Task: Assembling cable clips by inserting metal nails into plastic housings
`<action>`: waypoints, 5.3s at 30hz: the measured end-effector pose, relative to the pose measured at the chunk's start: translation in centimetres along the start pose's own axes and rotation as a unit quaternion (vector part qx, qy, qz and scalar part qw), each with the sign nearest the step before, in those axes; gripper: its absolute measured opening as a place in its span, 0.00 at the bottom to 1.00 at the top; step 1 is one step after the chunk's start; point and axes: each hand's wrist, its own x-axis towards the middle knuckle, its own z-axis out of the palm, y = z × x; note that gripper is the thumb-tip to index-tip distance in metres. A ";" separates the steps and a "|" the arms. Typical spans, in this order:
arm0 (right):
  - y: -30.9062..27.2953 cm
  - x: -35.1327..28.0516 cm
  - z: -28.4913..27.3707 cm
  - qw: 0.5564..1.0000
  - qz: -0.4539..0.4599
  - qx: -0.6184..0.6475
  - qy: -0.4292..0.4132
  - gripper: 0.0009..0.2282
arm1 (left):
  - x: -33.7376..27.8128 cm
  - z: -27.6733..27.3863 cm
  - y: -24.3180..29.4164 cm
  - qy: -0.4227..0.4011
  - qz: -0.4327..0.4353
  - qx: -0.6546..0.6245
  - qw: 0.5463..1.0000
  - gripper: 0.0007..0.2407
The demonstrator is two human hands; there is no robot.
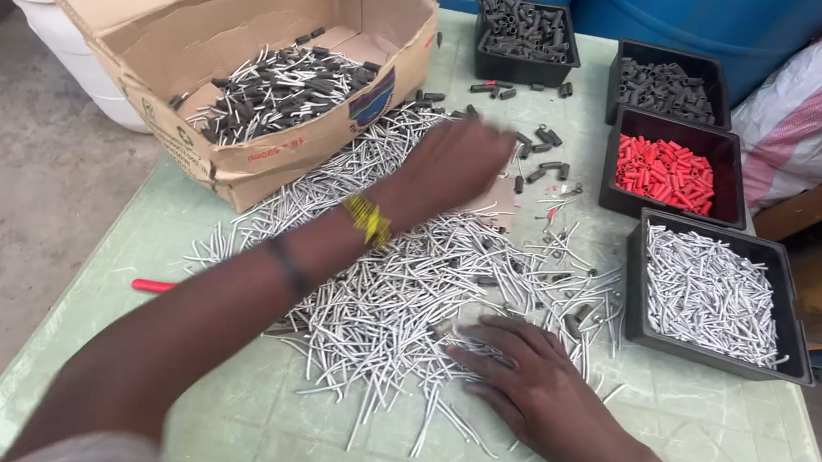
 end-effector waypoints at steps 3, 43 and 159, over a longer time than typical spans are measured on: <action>0.2 -0.4 0.6 0.999 -0.035 -0.016 0.029 0.14 | 8.4 6.3 -4.9 0.030 -0.039 0.025 0.998 0.13; 0.5 -0.1 -0.3 0.935 0.142 0.176 0.275 0.04 | 7.3 1.8 0.3 0.022 -0.019 -0.049 0.998 0.01; -3.0 1.8 -3.4 0.979 0.091 0.081 0.165 0.09 | -16.2 -9.5 9.9 0.009 -0.359 -0.685 0.634 0.06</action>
